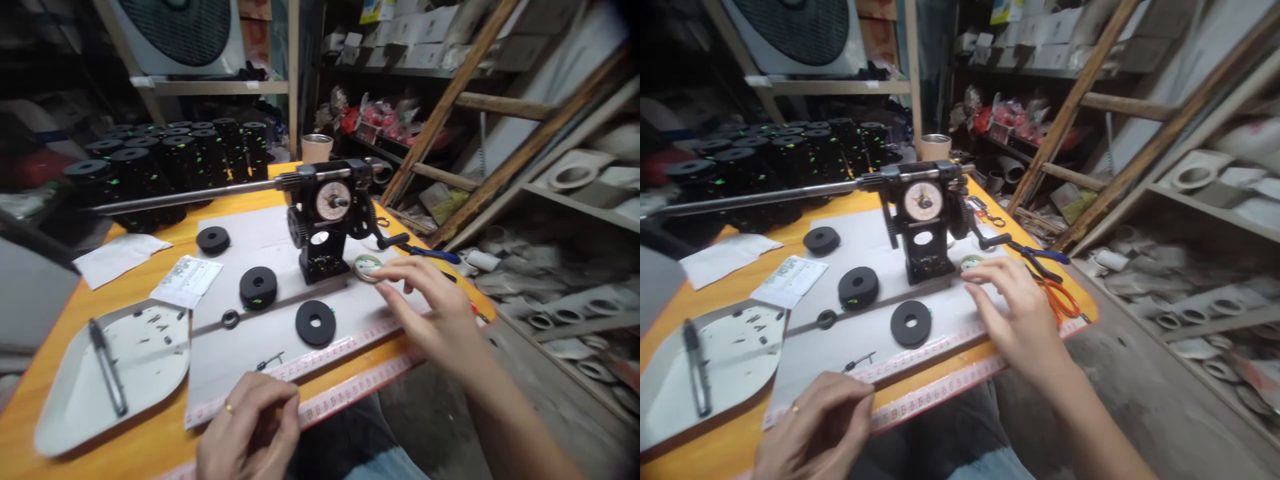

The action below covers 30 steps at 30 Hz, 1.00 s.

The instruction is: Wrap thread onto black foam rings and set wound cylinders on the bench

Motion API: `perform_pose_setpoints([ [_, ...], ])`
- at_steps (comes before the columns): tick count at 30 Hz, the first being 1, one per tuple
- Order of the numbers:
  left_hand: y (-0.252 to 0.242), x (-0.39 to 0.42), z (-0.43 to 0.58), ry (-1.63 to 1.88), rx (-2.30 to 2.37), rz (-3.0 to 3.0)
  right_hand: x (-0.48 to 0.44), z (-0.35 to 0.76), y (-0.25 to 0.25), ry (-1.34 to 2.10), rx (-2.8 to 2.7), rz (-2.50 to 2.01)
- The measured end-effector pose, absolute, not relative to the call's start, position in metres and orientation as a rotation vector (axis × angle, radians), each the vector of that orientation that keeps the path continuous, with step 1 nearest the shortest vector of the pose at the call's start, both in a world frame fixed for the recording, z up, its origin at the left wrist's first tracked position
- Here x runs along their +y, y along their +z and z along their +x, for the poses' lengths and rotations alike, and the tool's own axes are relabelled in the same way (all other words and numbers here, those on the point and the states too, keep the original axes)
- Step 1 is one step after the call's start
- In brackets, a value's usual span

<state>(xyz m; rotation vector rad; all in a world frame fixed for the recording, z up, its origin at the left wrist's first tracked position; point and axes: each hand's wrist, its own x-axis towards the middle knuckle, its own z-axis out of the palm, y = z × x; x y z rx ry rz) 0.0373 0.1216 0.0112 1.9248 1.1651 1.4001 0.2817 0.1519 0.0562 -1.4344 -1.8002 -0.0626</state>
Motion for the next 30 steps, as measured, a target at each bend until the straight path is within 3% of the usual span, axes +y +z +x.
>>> perform_pose_setpoints([
  [5, 0.008, 0.126, 0.031, 1.350, 1.013, 2.144, 0.175, 0.199, 0.092, 0.211, -2.379, -0.918],
  [11, -0.002, 0.121, 0.031, 1.349, 1.111, 2.310, 0.227, 0.091, 0.090, 0.144, -2.933, -0.701],
  [24, -0.001, 0.123, 0.026, 1.225, 1.037, 2.329, 0.248, 0.025, 0.062, 0.001, -3.188, -0.617],
  [30, -0.002, 0.124, 0.028, 1.298, 1.005, 2.393, 0.243, 0.043, 0.092, 0.040, -3.083, -0.685],
])
